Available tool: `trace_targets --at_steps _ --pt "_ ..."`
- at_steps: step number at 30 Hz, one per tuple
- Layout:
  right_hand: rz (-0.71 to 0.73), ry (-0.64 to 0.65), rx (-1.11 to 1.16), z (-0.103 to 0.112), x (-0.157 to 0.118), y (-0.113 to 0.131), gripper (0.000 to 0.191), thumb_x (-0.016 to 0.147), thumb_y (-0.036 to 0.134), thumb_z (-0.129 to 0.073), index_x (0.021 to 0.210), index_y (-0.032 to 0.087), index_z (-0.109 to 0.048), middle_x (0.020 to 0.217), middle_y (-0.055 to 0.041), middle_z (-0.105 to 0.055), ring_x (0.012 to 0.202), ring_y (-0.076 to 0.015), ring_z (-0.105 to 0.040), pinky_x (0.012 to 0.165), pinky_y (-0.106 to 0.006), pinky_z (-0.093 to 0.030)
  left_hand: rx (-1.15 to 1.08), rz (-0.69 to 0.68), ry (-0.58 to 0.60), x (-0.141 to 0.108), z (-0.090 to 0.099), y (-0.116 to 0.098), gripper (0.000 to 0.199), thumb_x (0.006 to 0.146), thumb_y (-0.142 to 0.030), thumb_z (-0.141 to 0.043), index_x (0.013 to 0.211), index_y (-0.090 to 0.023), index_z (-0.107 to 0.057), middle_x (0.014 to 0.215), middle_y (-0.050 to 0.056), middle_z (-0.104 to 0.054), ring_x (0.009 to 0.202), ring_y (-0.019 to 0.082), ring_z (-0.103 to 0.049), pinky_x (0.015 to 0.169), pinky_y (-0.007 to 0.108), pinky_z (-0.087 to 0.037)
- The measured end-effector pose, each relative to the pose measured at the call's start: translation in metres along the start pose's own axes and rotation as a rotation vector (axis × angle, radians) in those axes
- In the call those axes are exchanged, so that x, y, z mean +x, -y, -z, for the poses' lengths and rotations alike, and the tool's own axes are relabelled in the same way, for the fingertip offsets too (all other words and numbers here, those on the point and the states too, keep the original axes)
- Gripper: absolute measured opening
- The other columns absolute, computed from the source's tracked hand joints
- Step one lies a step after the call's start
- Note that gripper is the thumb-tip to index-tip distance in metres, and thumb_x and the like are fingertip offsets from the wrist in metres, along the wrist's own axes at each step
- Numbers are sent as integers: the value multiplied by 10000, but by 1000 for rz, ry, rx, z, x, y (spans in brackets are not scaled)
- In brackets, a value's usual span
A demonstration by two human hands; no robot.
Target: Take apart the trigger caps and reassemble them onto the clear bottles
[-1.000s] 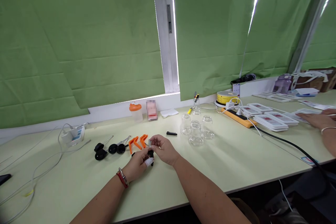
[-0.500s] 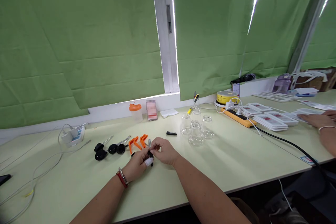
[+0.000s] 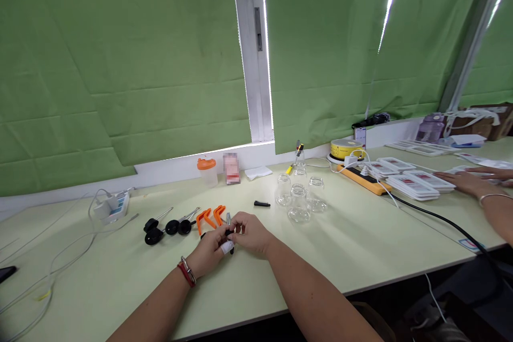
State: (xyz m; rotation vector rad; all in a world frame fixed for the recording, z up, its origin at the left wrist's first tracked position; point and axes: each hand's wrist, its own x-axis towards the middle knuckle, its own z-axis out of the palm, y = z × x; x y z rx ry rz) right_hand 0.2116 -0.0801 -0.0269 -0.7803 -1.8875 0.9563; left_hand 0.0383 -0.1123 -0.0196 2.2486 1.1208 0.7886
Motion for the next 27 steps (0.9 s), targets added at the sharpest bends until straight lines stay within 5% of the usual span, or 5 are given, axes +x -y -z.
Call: trace_targets --at_steps 10,17,27 --pt "-193 19 208 -7 1 -15 111 715 182 -617 791 193 -537 633 35 -549 598 -124 -532 575 -246 -420 227 145 -116 1 5 9 205 767 -262 -581 963 -205 -598 760 21 -652 649 179 -567 595 267 -371" --pt "-255 -84 154 -6 5 -25 148 670 174 -646 779 192 -548 655 47 -520 563 -97 -471 549 -231 -387 293 269 -326 0 31 30 213 788 -90 -395 832 -188 -578 803 55 -629 734 203 -556 659 316 -388" --pt "-292 -18 81 -9 5 -34 114 695 212 -659 781 195 -586 602 53 -502 518 -96 -445 509 -230 -368 248 199 -224 -1 27 47 172 737 -70 -438 748 -188 -563 797 49 -621 763 198 -555 711 337 -429"
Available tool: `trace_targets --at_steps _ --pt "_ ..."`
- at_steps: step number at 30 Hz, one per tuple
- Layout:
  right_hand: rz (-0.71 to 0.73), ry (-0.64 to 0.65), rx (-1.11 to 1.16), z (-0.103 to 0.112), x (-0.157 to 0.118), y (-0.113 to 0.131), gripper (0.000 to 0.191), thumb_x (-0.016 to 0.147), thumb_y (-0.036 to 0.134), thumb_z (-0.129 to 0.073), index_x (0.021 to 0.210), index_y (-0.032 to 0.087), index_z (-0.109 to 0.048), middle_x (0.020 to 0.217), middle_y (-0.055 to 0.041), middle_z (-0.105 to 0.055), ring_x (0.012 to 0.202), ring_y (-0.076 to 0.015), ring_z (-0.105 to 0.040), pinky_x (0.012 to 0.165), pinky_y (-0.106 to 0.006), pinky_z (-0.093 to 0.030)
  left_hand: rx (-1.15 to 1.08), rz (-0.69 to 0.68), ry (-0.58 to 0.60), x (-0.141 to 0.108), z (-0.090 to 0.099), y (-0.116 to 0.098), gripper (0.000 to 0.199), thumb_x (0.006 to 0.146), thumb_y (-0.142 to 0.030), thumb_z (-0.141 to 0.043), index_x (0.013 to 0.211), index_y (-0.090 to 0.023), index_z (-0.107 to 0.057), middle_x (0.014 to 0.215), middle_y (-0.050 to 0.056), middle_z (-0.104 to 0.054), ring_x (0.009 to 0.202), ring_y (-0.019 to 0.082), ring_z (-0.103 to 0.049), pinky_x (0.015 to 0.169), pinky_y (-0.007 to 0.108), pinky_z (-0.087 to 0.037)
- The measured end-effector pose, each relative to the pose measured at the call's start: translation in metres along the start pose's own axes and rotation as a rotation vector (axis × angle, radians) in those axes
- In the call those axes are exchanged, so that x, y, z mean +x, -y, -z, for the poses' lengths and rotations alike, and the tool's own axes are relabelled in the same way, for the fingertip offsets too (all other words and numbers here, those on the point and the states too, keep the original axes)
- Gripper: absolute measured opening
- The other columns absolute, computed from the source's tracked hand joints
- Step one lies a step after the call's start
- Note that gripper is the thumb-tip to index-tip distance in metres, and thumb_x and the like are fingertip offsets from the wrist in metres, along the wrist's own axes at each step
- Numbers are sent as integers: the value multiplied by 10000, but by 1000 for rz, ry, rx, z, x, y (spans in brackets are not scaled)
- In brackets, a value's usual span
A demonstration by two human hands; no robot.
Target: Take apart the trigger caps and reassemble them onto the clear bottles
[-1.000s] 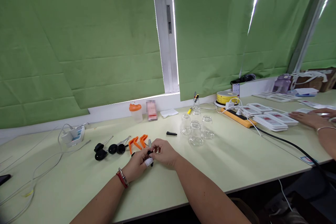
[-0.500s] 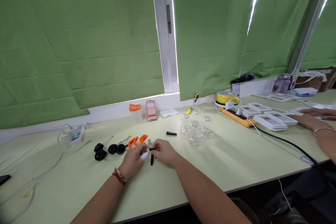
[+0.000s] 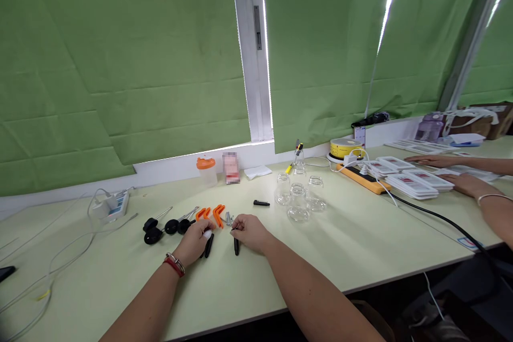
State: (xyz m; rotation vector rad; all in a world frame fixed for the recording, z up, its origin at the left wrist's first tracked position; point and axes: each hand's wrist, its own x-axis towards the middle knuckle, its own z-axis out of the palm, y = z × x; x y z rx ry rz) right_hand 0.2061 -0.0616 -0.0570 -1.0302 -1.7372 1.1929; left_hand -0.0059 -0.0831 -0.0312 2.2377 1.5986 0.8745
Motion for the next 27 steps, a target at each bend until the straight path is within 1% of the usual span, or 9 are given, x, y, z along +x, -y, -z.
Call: trace_targets --at_steps 6,9,11,14,17,19,21,25,27 --pt "-50 11 -8 0 -2 4 131 694 220 -697 770 195 -593 606 39 -536 490 -101 -483 497 -246 -398 -16 -61 67 0 -7 -3 192 740 -66 -405 737 -188 -555 802 56 -615 767 194 -553 716 347 -444" --pt "-71 -24 -31 -3 -1 3 123 698 214 -700 777 195 -607 591 38 -544 491 -110 -494 512 -258 -409 -12 -88 83 1 -9 -4 203 739 -60 -392 744 -190 -548 809 54 -603 785 194 -542 739 357 -437" --pt "-68 -58 -68 -6 1 2 109 706 215 -692 784 192 -620 581 37 -547 510 -116 -496 530 -258 -410 -11 -99 92 1 -10 -5 191 769 -82 -389 758 -189 -546 809 55 -597 789 197 -539 742 361 -433" --pt "-26 -93 -133 -12 3 2 103 713 224 -686 799 194 -640 636 17 -588 579 -131 -523 566 -257 -410 -11 -110 100 0 -11 -8 148 847 -195 -408 801 -184 -548 821 61 -587 794 206 -535 736 360 -430" --pt "8 -104 -219 -18 3 4 92 721 222 -672 807 202 -648 694 0 -619 622 -141 -535 573 -253 -388 -24 -153 122 -3 -11 -14 187 871 -332 -461 931 -180 -551 897 72 -583 841 218 -533 754 362 -432" --pt "13 -95 -310 -21 2 8 58 727 225 -660 780 207 -644 678 0 -615 611 -144 -524 560 -252 -357 -35 -216 155 -5 -10 -19 265 856 -377 -504 1030 -179 -535 976 86 -576 899 229 -530 792 370 -429" --pt "30 -92 -413 -23 0 12 47 725 241 -662 727 206 -632 676 -5 -613 614 -150 -517 559 -257 -328 -30 -267 192 -6 -9 -24 335 816 -405 -568 1054 -172 -527 1015 98 -568 927 242 -525 814 379 -425" --pt "95 -93 -524 -24 -2 18 127 726 276 -676 659 196 -602 706 -20 -611 649 -159 -516 575 -264 -303 -2 -267 225 -8 -7 -29 472 666 -439 -721 1004 -166 -535 986 95 -573 897 262 -532 788 383 -435" --pt "107 -88 -528 -24 -2 17 137 747 272 -661 654 195 -597 688 -19 -600 638 -155 -511 571 -264 -299 -2 -253 228 -8 -8 -29 508 650 -428 -737 1037 -169 -533 1012 100 -576 921 271 -537 809 393 -435"
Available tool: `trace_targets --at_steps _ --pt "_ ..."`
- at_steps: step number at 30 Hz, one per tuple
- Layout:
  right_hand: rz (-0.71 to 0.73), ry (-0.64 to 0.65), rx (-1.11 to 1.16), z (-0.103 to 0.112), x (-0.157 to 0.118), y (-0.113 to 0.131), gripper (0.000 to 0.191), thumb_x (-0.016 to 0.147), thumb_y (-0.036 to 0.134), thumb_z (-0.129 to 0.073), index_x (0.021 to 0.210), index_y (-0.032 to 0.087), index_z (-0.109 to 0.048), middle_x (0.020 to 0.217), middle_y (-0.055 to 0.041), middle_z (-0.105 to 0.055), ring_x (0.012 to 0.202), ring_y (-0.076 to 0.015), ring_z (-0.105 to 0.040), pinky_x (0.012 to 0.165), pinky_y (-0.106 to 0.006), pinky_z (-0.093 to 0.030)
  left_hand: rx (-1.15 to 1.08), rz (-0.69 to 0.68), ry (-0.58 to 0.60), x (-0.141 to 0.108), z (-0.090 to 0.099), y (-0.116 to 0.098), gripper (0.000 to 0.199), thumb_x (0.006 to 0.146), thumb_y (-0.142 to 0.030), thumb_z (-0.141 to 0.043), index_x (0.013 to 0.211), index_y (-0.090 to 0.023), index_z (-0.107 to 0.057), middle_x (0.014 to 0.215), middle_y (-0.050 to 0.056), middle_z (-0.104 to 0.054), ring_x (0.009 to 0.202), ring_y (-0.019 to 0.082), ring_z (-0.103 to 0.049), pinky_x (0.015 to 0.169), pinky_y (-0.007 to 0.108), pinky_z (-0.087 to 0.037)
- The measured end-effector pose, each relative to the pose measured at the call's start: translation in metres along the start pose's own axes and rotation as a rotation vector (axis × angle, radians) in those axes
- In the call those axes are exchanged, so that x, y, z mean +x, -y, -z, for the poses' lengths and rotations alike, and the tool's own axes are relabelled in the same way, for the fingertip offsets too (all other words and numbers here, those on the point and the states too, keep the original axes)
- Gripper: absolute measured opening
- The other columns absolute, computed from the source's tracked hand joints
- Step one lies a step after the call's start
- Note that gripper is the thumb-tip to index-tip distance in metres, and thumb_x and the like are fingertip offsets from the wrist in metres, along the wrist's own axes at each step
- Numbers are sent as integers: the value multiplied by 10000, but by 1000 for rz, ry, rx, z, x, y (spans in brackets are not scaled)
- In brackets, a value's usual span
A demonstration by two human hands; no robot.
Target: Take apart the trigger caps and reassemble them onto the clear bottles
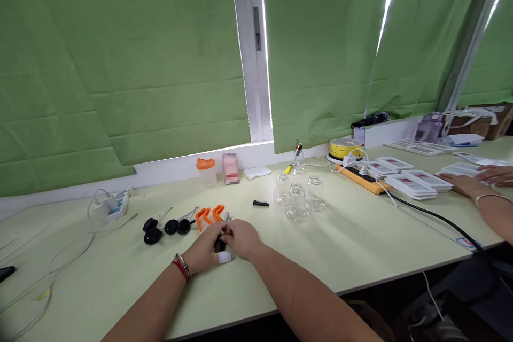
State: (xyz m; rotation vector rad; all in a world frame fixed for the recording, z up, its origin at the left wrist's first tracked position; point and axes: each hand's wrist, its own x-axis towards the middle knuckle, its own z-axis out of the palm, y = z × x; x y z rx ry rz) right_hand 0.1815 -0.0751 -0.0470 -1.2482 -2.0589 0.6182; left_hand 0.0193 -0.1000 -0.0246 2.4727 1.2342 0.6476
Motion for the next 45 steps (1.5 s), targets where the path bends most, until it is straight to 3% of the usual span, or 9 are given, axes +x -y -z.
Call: trace_targets --at_steps 5,10,13,17,23,30,38,45 --pt "35 -122 -58 5 6 -14 110 829 210 -572 733 195 -621 791 -40 -620 722 -166 -545 643 -273 -372 33 30 35 -1 0 5 463 714 -408 -685 1084 -165 -551 1083 128 -575 1011 290 -525 878 421 -416" --pt "-94 -288 -237 29 20 -43 201 855 107 -477 957 155 -644 1055 -107 -618 1006 -233 -524 862 -318 -395 96 86 23 -3 5 12 327 737 -431 -655 931 -175 -595 993 99 -585 931 266 -537 807 388 -428" --pt "-156 -300 -299 41 27 -62 328 833 49 -442 1102 117 -617 1218 -133 -567 1154 -263 -459 980 -347 -341 131 105 22 -5 10 14 262 754 -400 -634 882 -177 -585 955 88 -588 897 251 -541 783 368 -425" --pt "-196 -232 -361 41 33 -75 468 833 36 -417 1289 79 -513 1422 -158 -413 1323 -290 -325 1073 -388 -261 208 173 -1 -5 15 15 188 778 -362 -591 816 -181 -557 915 82 -595 852 242 -547 746 352 -425" --pt "-157 -99 -400 35 31 -70 514 823 4 -367 1314 66 -503 1361 -176 -492 1291 -270 -409 1079 -386 -282 269 234 -29 -7 20 16 128 787 -311 -557 794 -184 -558 875 86 -611 840 254 -559 713 353 -424" --pt "-47 34 -379 41 4 -67 544 849 50 -373 1385 114 -441 1432 -118 -434 1321 -233 -389 1091 -351 -314 294 252 -74 -8 21 20 81 769 -255 -562 803 -182 -575 861 84 -624 814 256 -577 688 349 -425" --pt "119 113 -298 34 -18 -52 534 858 79 -361 1383 111 -450 1421 -121 -448 1319 -248 -399 1102 -393 -323 312 132 -140 -4 20 10 76 786 -206 -525 837 -193 -580 918 81 -624 881 247 -556 787 381 -419" --pt "251 146 -190 22 -34 -26 495 878 115 -356 1354 130 -488 1383 -122 -495 1284 -244 -446 1086 -401 -352 288 -6 -88 1 5 -5 183 771 -194 -566 952 -181 -590 1021 84 -632 976 252 -550 870 410 -407"
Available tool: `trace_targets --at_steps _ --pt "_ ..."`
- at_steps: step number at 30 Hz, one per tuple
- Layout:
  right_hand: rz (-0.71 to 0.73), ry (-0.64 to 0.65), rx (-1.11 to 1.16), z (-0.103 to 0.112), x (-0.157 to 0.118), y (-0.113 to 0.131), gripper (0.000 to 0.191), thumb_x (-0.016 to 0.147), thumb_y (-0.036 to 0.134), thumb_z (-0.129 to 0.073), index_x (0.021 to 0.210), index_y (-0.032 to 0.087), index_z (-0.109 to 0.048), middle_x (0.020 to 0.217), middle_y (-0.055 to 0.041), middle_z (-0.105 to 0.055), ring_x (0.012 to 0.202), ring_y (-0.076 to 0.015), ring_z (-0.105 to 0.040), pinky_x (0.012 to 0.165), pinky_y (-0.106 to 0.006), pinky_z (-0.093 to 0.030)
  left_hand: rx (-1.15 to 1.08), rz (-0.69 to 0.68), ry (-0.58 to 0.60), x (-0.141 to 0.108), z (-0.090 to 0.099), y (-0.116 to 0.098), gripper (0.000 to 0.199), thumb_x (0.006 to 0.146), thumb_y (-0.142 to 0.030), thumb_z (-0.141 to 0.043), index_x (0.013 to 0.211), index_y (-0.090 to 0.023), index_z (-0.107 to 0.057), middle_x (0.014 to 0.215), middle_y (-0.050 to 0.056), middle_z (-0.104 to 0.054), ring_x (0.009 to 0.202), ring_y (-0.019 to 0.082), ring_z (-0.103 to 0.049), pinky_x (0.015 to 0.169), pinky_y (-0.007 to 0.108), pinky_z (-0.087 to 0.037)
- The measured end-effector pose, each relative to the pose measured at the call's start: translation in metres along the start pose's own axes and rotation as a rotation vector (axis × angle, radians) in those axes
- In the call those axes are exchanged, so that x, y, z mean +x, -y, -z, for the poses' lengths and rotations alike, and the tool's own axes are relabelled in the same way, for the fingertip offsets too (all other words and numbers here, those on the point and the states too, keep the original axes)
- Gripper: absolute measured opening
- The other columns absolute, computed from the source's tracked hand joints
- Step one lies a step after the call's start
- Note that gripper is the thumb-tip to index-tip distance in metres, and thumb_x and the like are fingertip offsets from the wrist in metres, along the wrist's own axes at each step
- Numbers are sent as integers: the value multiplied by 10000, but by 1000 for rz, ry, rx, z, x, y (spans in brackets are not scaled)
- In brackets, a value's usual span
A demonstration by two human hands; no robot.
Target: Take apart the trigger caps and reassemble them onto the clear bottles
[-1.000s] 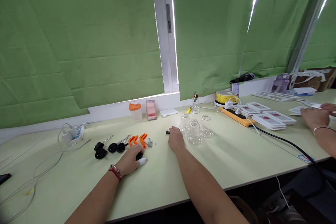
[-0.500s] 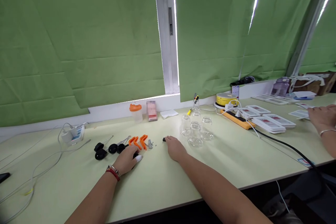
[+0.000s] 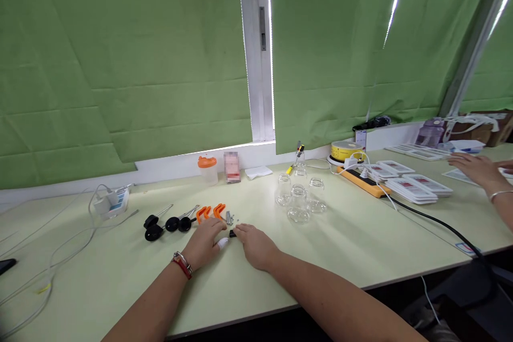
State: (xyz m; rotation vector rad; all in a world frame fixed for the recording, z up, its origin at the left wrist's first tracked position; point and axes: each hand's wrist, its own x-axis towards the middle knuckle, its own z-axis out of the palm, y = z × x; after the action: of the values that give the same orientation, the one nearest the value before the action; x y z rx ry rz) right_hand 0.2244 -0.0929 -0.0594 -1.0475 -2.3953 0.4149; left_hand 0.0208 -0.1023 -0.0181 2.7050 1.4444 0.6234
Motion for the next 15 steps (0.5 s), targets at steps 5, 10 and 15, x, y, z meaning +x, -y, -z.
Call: trace_targets --at_steps 5,10,15 --pt "-48 -168 251 -2 2 -3 427 892 151 -357 1271 145 -554 1300 -109 -570 1213 -204 -517 1075 -387 -372 -21 -40 64 0 -3 -5 198 768 -199 -573 959 -162 -609 987 98 -644 946 272 -556 846 440 -417" --pt "-187 -264 384 -1 16 -19 282 824 123 -449 986 164 -676 1186 -94 -610 1095 -192 -576 1022 -371 -416 -40 -46 93 -1 -1 -4 130 772 -178 -557 884 -174 -625 886 70 -653 851 243 -566 781 406 -434" --pt "-206 -80 534 8 31 -26 100 745 201 -620 792 175 -704 933 -50 -670 847 -172 -625 810 -297 -508 -56 -56 104 -1 -1 -3 161 771 -134 -532 894 -177 -625 884 67 -661 848 233 -571 780 388 -430"
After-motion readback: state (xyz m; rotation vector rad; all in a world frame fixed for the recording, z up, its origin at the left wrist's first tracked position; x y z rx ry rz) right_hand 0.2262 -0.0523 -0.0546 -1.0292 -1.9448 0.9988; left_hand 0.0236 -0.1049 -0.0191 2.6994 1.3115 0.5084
